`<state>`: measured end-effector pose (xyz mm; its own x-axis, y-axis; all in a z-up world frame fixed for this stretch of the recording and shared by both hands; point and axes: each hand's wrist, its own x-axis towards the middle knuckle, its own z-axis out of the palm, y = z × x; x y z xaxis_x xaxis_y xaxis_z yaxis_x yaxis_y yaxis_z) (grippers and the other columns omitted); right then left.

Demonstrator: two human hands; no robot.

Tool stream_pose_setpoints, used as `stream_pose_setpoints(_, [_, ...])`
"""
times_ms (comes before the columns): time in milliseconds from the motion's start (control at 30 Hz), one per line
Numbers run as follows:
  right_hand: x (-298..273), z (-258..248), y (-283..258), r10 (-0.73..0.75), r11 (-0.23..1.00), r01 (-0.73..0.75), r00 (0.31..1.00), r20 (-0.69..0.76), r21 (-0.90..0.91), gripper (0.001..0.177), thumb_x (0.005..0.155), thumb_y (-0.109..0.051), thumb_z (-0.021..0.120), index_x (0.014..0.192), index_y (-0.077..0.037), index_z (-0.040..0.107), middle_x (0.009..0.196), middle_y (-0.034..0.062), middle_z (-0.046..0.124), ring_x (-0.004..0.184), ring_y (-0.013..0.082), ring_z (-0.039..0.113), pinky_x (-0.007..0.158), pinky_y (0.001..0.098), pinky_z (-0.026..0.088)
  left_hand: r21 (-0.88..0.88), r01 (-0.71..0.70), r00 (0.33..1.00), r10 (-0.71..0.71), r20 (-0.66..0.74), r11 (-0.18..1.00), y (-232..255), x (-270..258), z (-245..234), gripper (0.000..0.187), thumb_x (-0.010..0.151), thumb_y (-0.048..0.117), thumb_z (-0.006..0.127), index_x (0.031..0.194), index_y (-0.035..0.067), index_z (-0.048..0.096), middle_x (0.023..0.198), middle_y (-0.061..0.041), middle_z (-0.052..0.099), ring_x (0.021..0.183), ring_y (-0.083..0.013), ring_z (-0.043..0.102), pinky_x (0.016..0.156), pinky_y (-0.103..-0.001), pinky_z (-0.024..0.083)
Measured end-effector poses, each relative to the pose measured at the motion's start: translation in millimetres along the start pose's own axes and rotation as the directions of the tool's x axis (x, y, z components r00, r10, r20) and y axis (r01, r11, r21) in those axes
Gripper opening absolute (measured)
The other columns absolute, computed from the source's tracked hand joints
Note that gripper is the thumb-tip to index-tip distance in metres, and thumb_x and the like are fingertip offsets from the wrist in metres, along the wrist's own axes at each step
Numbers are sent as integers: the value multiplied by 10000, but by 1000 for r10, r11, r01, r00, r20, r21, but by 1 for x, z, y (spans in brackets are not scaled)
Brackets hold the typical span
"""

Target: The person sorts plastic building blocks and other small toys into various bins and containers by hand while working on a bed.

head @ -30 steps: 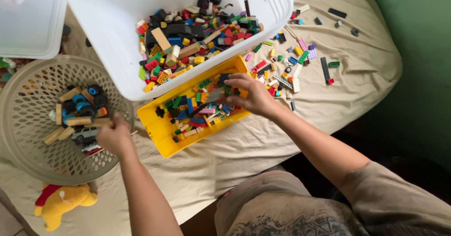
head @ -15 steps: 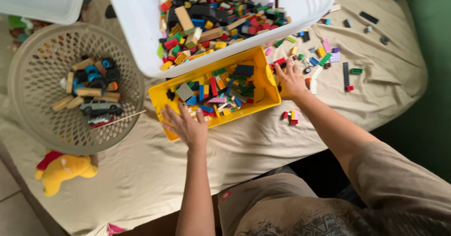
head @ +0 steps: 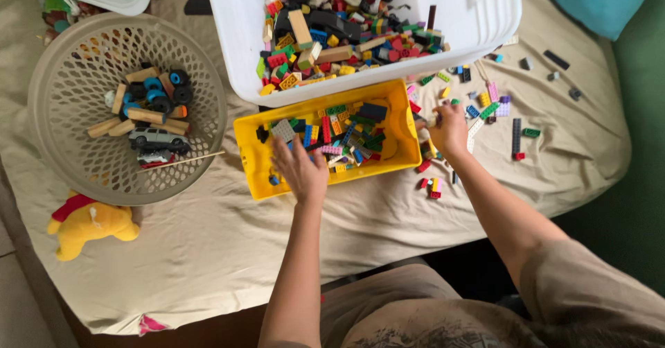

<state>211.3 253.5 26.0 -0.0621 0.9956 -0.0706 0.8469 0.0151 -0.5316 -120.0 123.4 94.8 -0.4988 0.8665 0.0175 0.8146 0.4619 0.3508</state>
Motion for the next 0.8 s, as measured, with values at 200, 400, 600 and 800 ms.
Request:
stream_pose_setpoints(200, [3,-32,-95,-243,881,294,954,-178,372,197,890,-3,709,1075,-54,665,1201,135,682,1045,280,639,893,373,546,-577,815,578,9,816,51,66,28,32,584,898,471,691,1373,152,575,1280,-39,639,1147,-239,632,882,-431,536])
stream_pose_setpoints(400, [-20,-55,-173,-249,829,41,920,303,558,328,900,-56,725,1228,-53,712,1211,151,720,1132,268,683,904,345,565,-280,836,451,299,841,-472,42,29,44,454,923,400,659,1241,78,623,1100,-91,747,985,-246,724,853,-435,602])
stream_pose_setpoints(600, [24,-46,-98,267,760,-344,939,218,552,328,878,-18,652,1200,-55,707,974,122,761,826,214,730,766,355,587,-500,857,514,-135,847,126,-14,27,51,361,912,177,670,1256,73,643,1250,-103,674,1044,-237,695,854,-416,549])
stream_pose_setpoints(800, [30,-13,-37,182,967,-161,979,-92,199,457,819,-92,702,1276,-102,711,1209,131,702,992,263,677,874,392,570,-526,502,809,-157,567,686,-30,2,78,582,824,243,772,1315,-14,593,1300,-185,665,1177,-309,673,980,-374,527])
